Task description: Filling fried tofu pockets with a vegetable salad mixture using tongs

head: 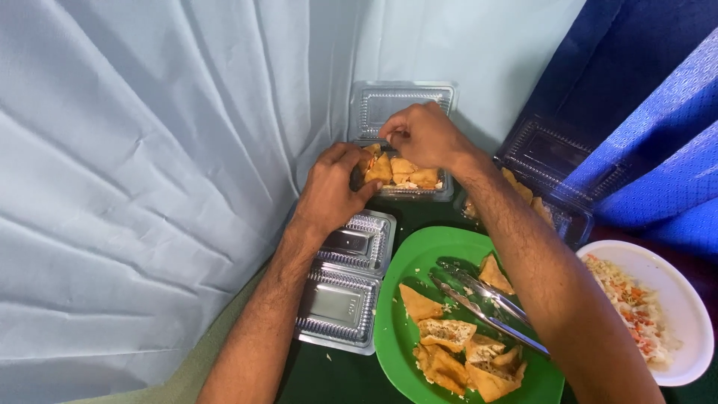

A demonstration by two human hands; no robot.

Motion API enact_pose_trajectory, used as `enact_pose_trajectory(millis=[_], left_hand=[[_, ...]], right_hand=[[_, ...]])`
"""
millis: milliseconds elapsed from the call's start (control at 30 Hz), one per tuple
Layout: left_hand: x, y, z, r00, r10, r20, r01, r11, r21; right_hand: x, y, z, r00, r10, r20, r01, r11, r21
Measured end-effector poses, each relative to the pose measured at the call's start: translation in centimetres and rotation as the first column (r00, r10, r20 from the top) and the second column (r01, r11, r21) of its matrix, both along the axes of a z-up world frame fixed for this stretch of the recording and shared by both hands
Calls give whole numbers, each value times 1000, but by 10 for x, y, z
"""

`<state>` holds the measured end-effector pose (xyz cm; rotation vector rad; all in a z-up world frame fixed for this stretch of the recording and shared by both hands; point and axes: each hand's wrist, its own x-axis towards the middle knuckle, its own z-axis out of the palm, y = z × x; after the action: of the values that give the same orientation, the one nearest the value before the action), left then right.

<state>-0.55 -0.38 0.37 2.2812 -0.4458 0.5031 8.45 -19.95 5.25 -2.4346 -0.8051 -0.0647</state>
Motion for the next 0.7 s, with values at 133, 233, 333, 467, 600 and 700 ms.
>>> enact_pose_trajectory(millis=[133, 233, 333, 467, 600, 700], left_hand=[[-2, 0, 2, 999, -16, 39, 17, 1000, -4], [1, 2, 0, 995, -13, 99, 9, 999, 41], [-1, 2, 3, 965, -19, 263, 16, 1000, 15], [-5, 3, 5, 946, -9, 325, 4, 1000, 16], [-14, -2, 15, 951, -56, 303, 48, 998, 33], [-27, -4, 29, 976, -72, 206, 65, 997, 41]], right_hand=[[3, -12, 0, 999, -20, 49, 19, 1000, 15], [0, -23, 8, 997, -58, 51, 55, 997, 58], [-9, -36, 20, 991, -100, 94, 93, 993, 71], [-32, -53, 36, 983, -126, 137, 117, 991, 68], [-53, -73, 44, 973, -169, 154, 160, 984, 72], [-68, -95, 48, 974, -143, 174, 143, 990, 14]])
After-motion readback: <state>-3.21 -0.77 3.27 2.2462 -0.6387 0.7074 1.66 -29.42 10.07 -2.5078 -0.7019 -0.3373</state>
